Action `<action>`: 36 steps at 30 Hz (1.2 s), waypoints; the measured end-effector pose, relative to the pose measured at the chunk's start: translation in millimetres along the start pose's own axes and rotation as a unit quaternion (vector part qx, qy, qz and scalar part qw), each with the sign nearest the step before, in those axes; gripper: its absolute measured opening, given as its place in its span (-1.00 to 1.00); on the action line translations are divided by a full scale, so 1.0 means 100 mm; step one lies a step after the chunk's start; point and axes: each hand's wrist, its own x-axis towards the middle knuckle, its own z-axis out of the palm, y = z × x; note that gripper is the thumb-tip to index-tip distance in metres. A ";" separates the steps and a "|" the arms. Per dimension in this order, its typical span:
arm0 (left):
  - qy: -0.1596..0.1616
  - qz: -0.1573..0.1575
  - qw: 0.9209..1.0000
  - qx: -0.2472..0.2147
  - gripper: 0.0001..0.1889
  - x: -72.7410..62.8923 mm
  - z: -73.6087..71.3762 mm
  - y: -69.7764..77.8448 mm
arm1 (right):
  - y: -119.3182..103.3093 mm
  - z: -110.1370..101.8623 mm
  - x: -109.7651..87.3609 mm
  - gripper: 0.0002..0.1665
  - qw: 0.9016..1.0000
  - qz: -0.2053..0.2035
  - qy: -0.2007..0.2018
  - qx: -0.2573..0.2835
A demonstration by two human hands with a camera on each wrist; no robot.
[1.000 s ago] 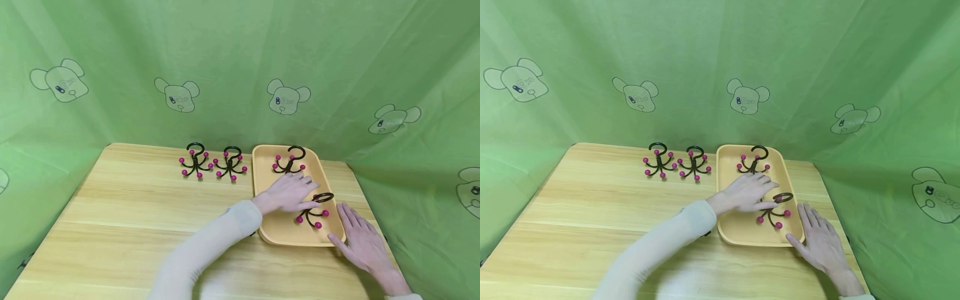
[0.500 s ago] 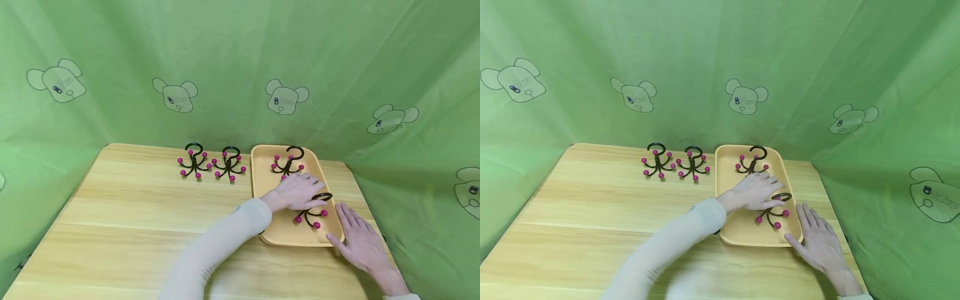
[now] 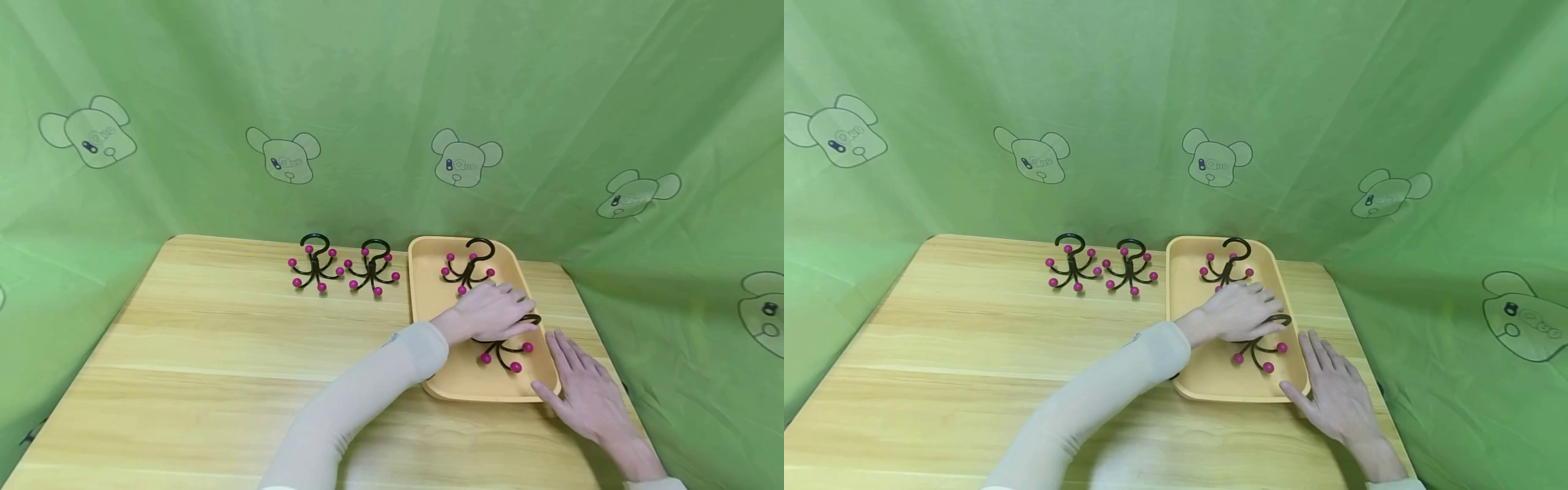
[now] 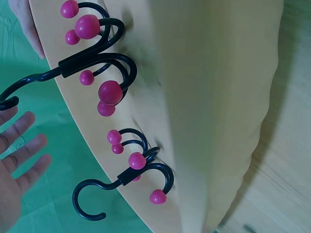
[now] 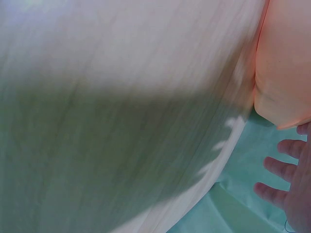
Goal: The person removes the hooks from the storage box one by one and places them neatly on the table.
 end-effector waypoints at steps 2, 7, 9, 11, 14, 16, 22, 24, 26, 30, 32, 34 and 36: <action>0.003 0.004 1.000 0.004 -0.46 0.01 0.00 0.00 | 0.00 0.00 0.00 0.18 1.000 0.000 0.001 0.000; 0.001 0.008 1.000 0.014 -0.50 0.02 -0.01 0.01 | 0.00 0.02 0.01 0.18 1.000 -0.004 0.002 -0.003; 0.000 0.008 1.000 0.022 -0.51 0.02 -0.01 0.01 | 0.01 0.02 0.01 0.19 1.000 -0.006 0.002 -0.004; 0.004 0.008 0.999 0.031 -0.51 0.02 0.00 0.01 | 0.01 0.02 0.02 0.19 1.000 -0.008 0.001 -0.006; 0.011 0.010 0.999 0.040 -0.52 0.01 0.01 0.01 | 0.01 0.02 0.02 0.19 1.000 -0.008 -0.002 -0.006; 0.016 0.010 0.999 0.040 -0.53 0.01 0.01 0.00 | 0.01 0.01 0.01 0.19 1.000 -0.007 -0.002 -0.006; 0.021 0.009 0.999 0.031 -0.54 -0.02 0.03 -0.03 | 0.01 0.02 0.00 0.19 1.000 -0.007 0.000 -0.004; 0.023 0.007 0.999 0.031 -0.54 -0.04 0.04 -0.04 | 0.01 0.03 0.00 0.19 1.000 -0.006 -0.001 -0.003; 0.029 0.007 0.999 0.032 -0.55 -0.05 0.05 -0.05 | 0.01 0.03 0.00 0.19 1.000 -0.006 -0.001 -0.002; 0.039 0.010 0.999 0.036 -0.55 -0.07 0.06 -0.08 | 0.01 0.04 -0.01 0.18 1.000 -0.006 0.002 -0.002; 0.043 0.011 0.998 0.037 -0.55 -0.08 0.06 -0.10 | 0.01 0.04 -0.01 0.18 1.000 -0.005 0.003 -0.001; 0.044 0.013 0.998 0.040 -0.56 -0.11 0.05 -0.11 | 0.01 0.04 -0.01 0.18 1.000 -0.005 0.003 -0.001; 0.045 0.014 0.998 0.045 -0.57 -0.13 0.04 -0.13 | 0.01 0.04 -0.01 0.18 1.000 -0.005 0.003 0.000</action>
